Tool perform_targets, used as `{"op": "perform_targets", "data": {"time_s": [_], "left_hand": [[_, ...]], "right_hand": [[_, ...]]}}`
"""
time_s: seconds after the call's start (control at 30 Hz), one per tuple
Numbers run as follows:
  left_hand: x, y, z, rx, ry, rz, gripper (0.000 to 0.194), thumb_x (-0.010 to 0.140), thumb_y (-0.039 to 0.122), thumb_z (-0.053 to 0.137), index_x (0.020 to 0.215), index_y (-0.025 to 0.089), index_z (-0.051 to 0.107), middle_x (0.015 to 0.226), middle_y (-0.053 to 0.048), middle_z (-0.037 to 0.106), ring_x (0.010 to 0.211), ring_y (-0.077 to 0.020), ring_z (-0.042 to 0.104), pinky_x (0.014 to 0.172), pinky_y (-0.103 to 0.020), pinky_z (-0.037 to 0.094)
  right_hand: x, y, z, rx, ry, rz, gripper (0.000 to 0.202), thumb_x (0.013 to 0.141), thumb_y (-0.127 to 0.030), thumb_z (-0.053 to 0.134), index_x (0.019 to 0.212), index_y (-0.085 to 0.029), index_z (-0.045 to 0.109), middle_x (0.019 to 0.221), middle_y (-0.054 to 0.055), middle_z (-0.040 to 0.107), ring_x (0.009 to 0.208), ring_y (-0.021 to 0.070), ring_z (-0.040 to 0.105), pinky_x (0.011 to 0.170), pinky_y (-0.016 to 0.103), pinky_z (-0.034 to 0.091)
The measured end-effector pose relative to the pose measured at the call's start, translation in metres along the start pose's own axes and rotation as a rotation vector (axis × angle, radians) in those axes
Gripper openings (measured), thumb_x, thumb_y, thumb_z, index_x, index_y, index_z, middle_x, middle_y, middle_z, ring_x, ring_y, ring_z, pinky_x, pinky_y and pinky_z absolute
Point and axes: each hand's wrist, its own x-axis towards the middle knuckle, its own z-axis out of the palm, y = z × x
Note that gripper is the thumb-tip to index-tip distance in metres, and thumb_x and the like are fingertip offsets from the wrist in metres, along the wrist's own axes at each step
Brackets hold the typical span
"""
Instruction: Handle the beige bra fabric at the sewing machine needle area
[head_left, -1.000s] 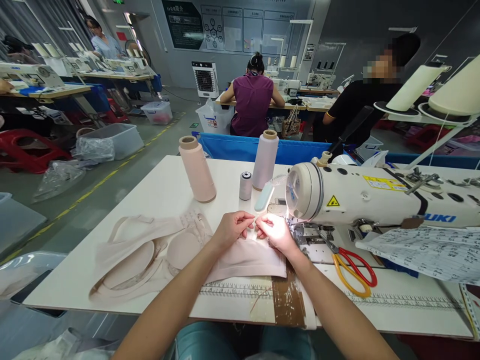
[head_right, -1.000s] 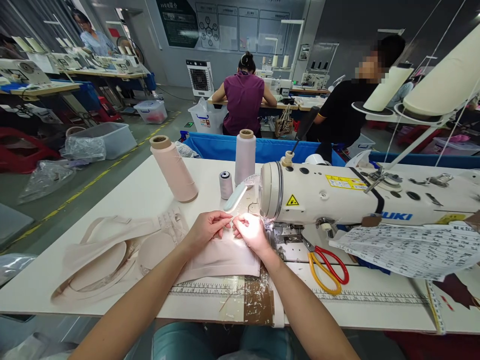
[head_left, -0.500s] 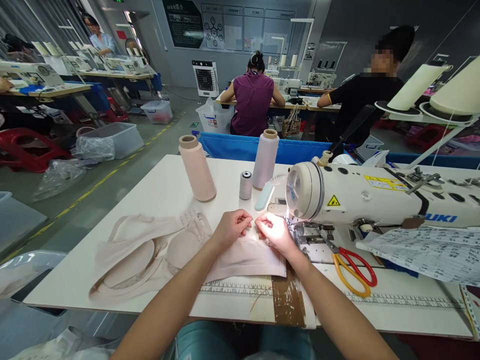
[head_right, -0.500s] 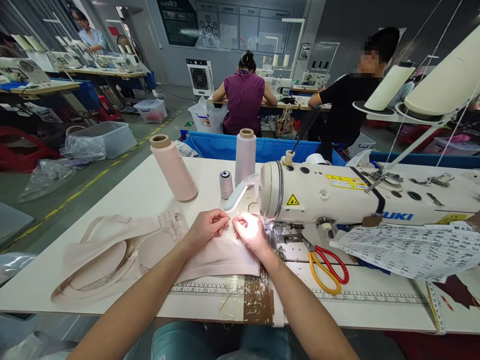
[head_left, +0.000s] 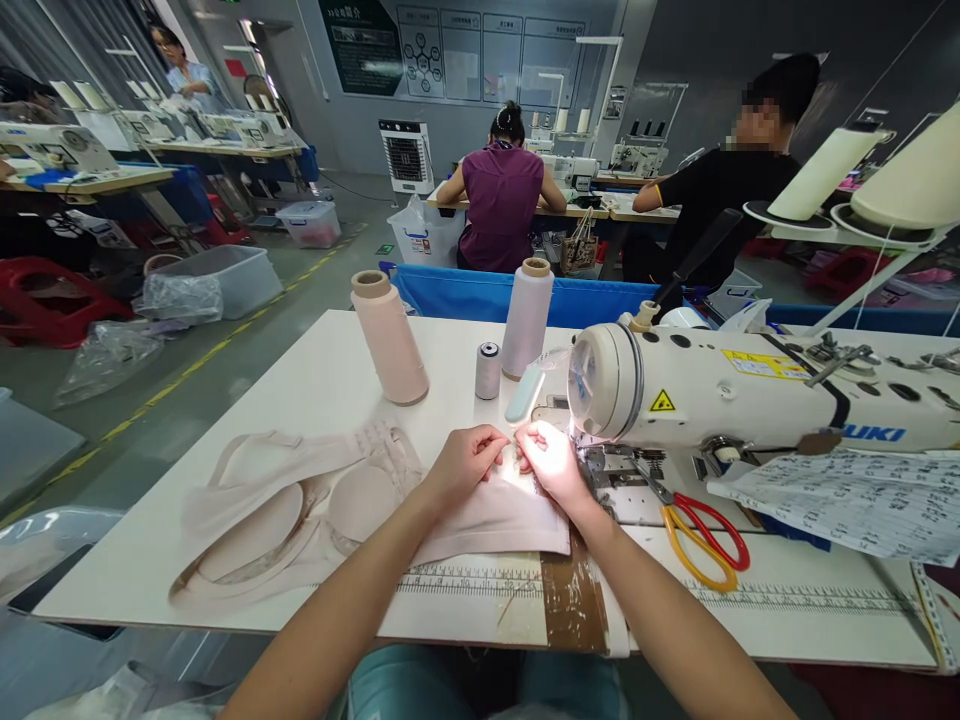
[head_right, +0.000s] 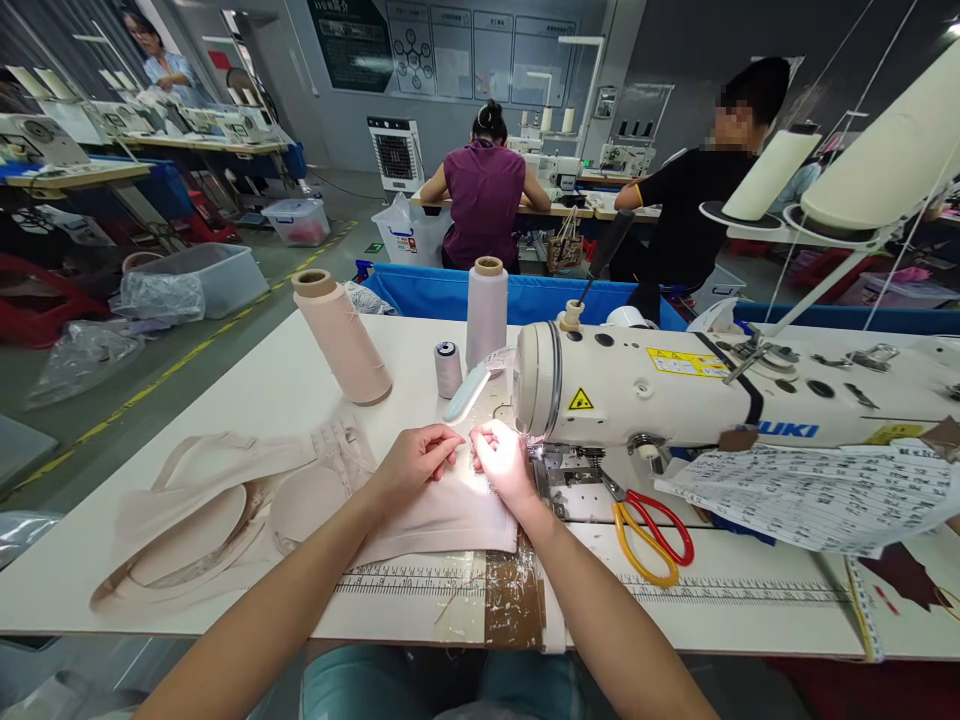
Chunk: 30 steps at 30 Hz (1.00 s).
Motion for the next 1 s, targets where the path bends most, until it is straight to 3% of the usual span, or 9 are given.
{"op": "perform_targets", "data": {"time_s": [0.4,0.73,1.0], "left_hand": [[0.003,-0.003,-0.001,0.045,-0.027,0.013,0.029,0.086,0.037,0.046,0.067,0.017,0.054,0.060,0.003,0.055,0.045,-0.0081,0.044,0.051,-0.021,0.035],[0.004,-0.006,-0.001,0.098,-0.036,0.052,0.026,0.084,0.031,0.047,0.063,0.017,0.053,0.053,0.004,0.051,0.046,-0.0086,0.042,0.050,-0.022,0.032],[0.007,-0.007,0.001,-0.032,-0.026,-0.086,0.022,0.078,0.036,0.056,0.070,0.016,0.061,0.054,0.004,0.051,0.046,-0.0083,0.041,0.048,-0.021,0.031]], "right_hand": [[-0.002,-0.007,0.005,0.072,-0.091,0.001,0.023,0.075,-0.039,0.061,0.078,-0.017,0.064,0.061,0.000,0.061,0.049,0.0127,0.058,0.048,0.024,0.052],[0.000,-0.010,0.002,0.133,-0.099,0.038,0.024,0.074,-0.039,0.064,0.065,-0.017,0.059,0.057,0.000,0.060,0.046,0.0109,0.056,0.045,0.022,0.050],[-0.001,-0.011,0.001,0.159,-0.077,0.040,0.029,0.074,-0.045,0.064,0.069,-0.017,0.060,0.058,-0.001,0.062,0.045,0.0103,0.056,0.045,0.022,0.051]]}}
